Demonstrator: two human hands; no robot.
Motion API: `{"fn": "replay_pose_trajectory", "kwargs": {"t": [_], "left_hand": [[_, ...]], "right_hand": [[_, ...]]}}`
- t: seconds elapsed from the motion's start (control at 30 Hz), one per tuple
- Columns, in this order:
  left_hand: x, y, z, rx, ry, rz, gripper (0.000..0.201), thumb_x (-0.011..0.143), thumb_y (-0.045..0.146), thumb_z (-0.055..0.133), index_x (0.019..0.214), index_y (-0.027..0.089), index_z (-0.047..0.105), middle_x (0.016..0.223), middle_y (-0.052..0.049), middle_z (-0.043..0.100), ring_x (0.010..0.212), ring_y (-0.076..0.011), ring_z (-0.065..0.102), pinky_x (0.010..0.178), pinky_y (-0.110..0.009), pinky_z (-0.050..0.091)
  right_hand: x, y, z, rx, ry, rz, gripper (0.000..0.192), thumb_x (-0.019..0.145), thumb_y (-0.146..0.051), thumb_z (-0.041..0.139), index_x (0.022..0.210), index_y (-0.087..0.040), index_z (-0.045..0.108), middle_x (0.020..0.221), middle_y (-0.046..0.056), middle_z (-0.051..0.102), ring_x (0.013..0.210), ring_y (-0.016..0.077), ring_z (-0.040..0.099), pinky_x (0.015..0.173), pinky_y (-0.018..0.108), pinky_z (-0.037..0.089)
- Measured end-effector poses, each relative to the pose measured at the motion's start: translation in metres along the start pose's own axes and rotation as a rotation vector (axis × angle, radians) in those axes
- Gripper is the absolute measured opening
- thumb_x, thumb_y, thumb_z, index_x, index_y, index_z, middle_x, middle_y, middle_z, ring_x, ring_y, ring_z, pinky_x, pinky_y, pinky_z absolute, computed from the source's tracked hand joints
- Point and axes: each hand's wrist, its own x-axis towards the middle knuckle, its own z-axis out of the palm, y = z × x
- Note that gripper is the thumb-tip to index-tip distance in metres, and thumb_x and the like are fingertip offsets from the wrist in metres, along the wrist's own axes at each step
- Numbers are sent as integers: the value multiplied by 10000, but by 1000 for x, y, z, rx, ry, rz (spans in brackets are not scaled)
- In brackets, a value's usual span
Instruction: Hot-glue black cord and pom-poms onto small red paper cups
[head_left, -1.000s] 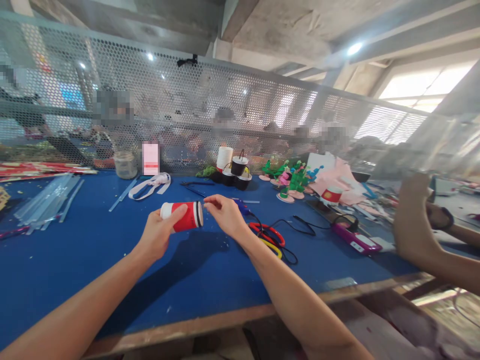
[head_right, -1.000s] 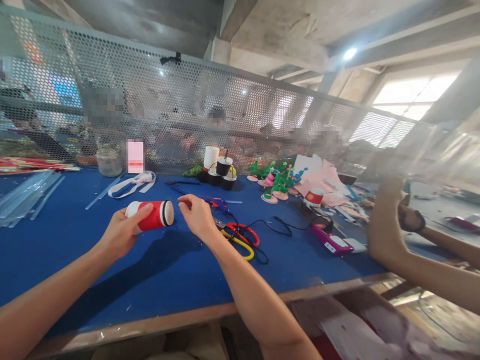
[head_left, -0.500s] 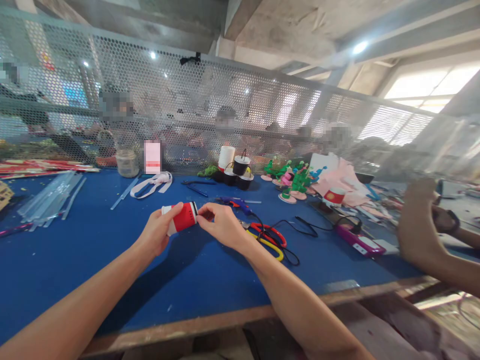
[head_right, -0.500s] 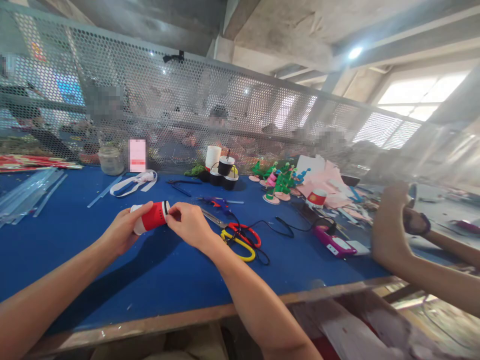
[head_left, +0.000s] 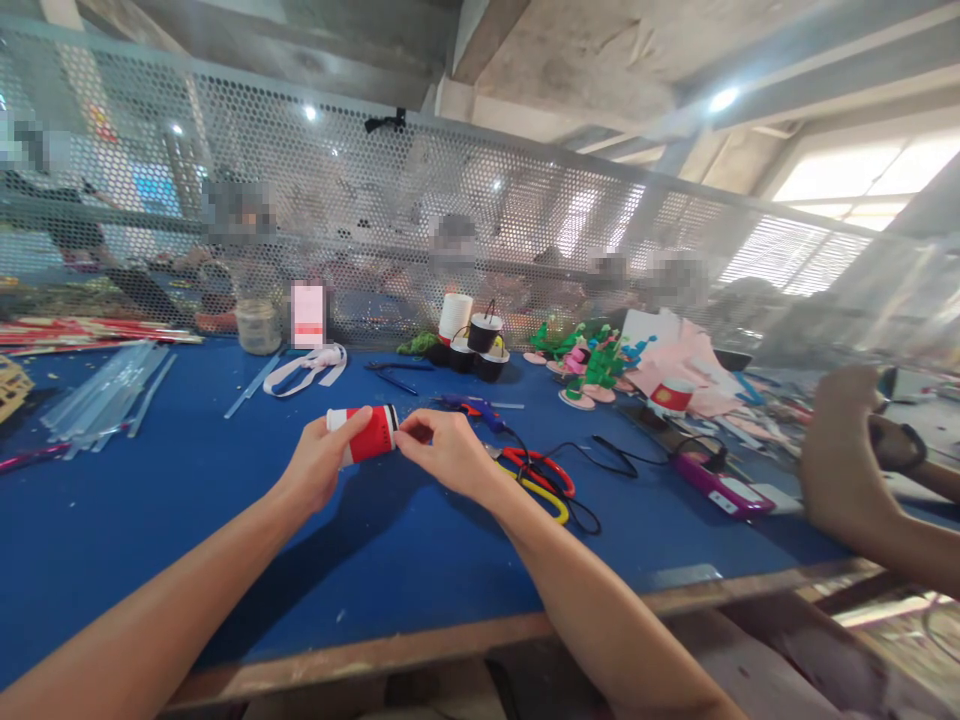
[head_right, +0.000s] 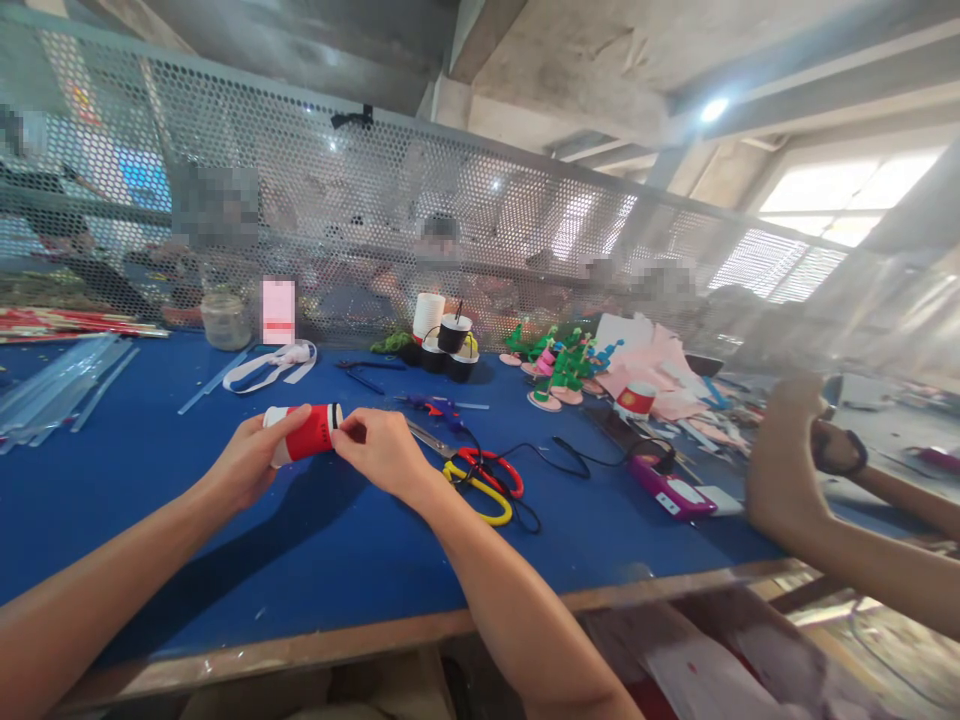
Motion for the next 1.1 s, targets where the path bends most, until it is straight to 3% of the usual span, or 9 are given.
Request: {"fn": "replay_pose_trajectory", "kwargs": {"t": [0.57, 0.67, 0.83, 0.93, 1.03, 1.1], "left_hand": [[-1, 1, 0, 138, -19, 51, 222, 561, 336, 703, 585, 126, 636, 462, 7, 593, 433, -98, 502, 440, -199, 389], [-1, 0, 0, 162, -32, 78, 258, 571, 370, 693, 610, 119, 647, 491, -11, 612, 451, -106, 512, 448, -205, 397], [-6, 0, 1, 288, -62, 208, 282, 571, 377, 686, 669, 112, 672, 561, -20, 639, 511, -126, 536, 520, -237, 443], [-8, -1, 0, 407, -125, 271, 228, 591, 345, 672, 654, 126, 673, 579, -4, 636, 521, -116, 523, 511, -222, 424], [-6, 1, -3, 476, -186, 237, 193, 584, 318, 681, 600, 127, 660, 513, 19, 593, 478, -95, 482, 466, -203, 377], [-4, 4, -5, 417, -219, 151, 196, 564, 307, 707, 627, 125, 667, 514, 19, 599, 472, -87, 481, 465, -194, 372]], "right_hand": [[0, -1, -1, -1, -1, 32, 117, 686, -168, 512, 628, -138, 610, 584, 11, 606, 539, 100, 510, 544, 217, 380], [2, -2, -5, 157, -34, 91, 121, 701, -226, 523, 647, -145, 595, 601, 5, 599, 551, 101, 512, 554, 225, 394], [8, -2, -9, 623, -59, 375, 179, 722, -300, 490, 622, -157, 532, 530, -23, 550, 535, 98, 529, 498, 207, 390], [9, -1, -10, 786, -84, 483, 143, 688, -272, 507, 601, -158, 507, 496, -41, 523, 487, 78, 497, 463, 189, 352], [9, 0, -10, 822, -57, 480, 114, 659, -248, 507, 589, -159, 492, 487, -50, 502, 461, 67, 462, 466, 191, 342], [9, 0, -9, 755, -15, 396, 125, 661, -257, 498, 581, -162, 484, 490, -50, 491, 463, 67, 443, 482, 200, 345]]}}
